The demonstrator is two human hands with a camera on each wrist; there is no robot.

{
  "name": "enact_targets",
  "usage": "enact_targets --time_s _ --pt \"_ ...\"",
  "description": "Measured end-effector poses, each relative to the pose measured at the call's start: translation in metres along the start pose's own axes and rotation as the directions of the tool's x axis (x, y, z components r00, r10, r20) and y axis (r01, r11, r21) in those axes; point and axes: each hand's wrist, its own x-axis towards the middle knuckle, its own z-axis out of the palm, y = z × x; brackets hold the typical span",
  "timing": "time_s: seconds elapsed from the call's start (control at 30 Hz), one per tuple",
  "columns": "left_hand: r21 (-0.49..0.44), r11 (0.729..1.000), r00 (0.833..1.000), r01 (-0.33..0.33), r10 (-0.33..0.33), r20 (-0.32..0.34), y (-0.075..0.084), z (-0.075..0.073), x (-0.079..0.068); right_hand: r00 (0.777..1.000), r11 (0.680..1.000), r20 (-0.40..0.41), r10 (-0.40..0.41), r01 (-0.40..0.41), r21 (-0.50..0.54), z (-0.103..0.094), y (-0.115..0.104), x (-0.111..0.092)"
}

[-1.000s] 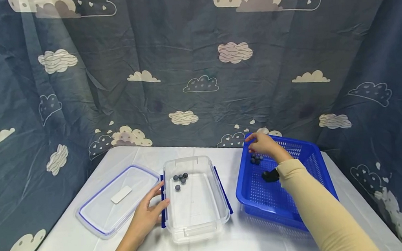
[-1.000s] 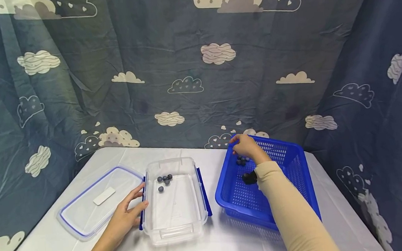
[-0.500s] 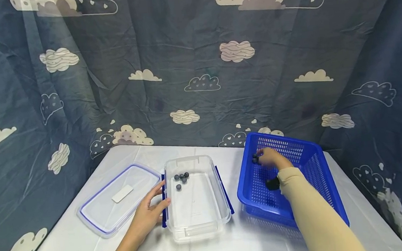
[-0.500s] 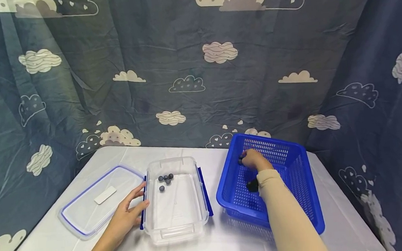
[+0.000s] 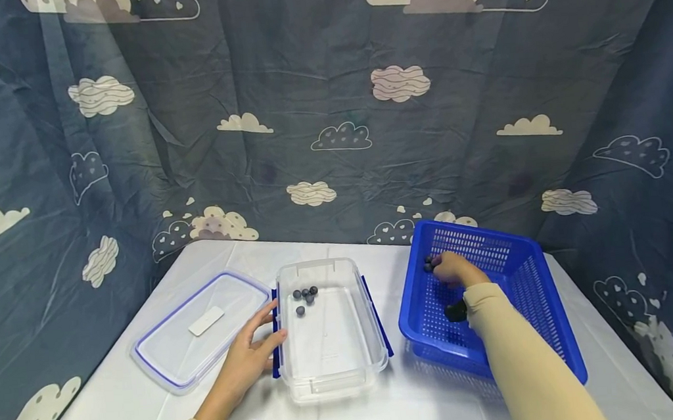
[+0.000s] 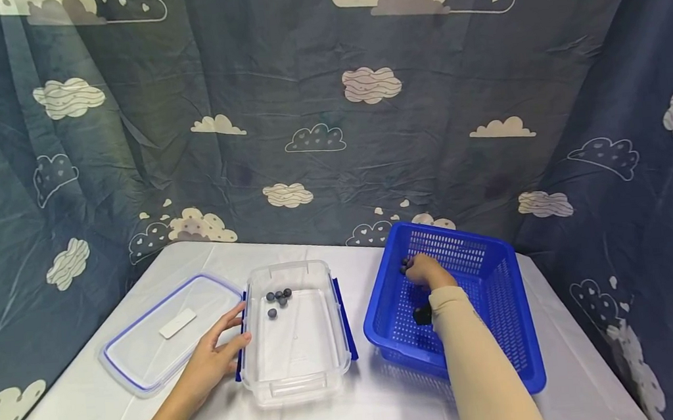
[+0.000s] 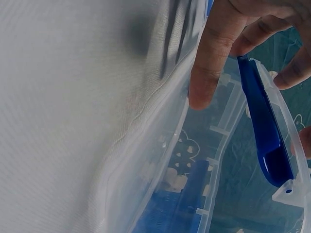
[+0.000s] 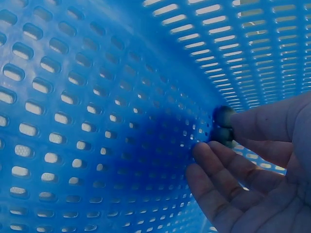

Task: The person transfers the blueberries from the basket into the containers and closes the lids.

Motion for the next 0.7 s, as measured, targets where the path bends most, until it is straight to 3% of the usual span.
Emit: enact_targets --time_s 0.7 --pt "-0.011 1.0 1.0 0.005 -0.005 -0.001 0.0006 -0.0002 -0.0002 0.998 0.999 -0.057 0.004 -0.007 -0.047 0.0036 0.0013 0.0004"
